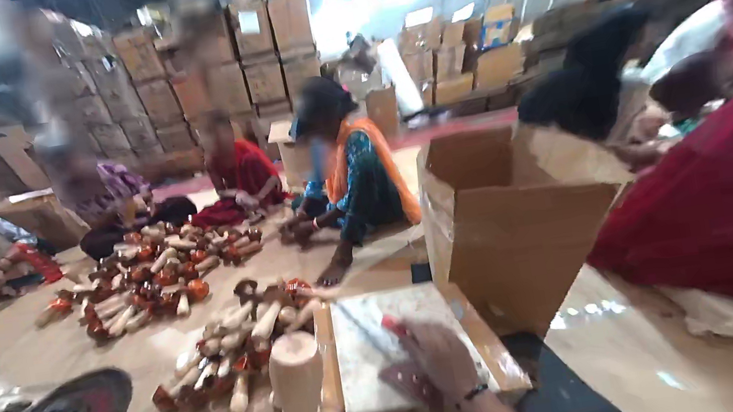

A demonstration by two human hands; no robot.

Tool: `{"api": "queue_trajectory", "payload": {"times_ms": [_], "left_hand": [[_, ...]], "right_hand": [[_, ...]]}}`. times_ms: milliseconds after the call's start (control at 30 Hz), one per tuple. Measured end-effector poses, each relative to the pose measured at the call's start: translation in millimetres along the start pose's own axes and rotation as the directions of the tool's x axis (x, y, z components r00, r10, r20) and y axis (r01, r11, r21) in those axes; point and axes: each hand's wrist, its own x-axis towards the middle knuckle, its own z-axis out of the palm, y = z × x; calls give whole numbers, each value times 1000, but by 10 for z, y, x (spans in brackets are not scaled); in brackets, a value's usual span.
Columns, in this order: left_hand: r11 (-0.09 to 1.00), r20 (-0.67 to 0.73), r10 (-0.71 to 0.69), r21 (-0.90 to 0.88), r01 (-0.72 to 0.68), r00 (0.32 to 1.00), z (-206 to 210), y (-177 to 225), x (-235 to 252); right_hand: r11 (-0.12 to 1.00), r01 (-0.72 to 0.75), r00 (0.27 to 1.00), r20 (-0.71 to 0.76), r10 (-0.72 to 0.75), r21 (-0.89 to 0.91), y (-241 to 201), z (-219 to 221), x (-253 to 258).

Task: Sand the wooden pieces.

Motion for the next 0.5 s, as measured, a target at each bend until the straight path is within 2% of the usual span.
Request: {"api": "queue_trajectory", "payload": {"times_ms": [67,133,200,267,333,500], "left_hand": [[999,27,-11,-46,12,1000,111,-46,-2],[1000,13,8,-22,-8,1000,181,-85,-43],[1000,50,-5,2,5,999,191,-83,-83],[1000,110,-10,-20,12,994,192,-95,-72],[999,129,0,-35,5,992,196,-115,-58],[1000,142,28,4,-28,990,259,-179,-69]], "right_hand": [[995,10,983,-184,8,97,-43,-117,-132],[944,-2,959,-267,95,331,-164,-307,-305],[752,-40,946,-217,240,658,-343,-484,-572],[527,-39,938,-150,311,849,-550,-652,-883],[445,-85,950,-62,306,891,-731,-715,-1163],[506,-128,990,136,21,853,-1014,-681,-1649]]}}
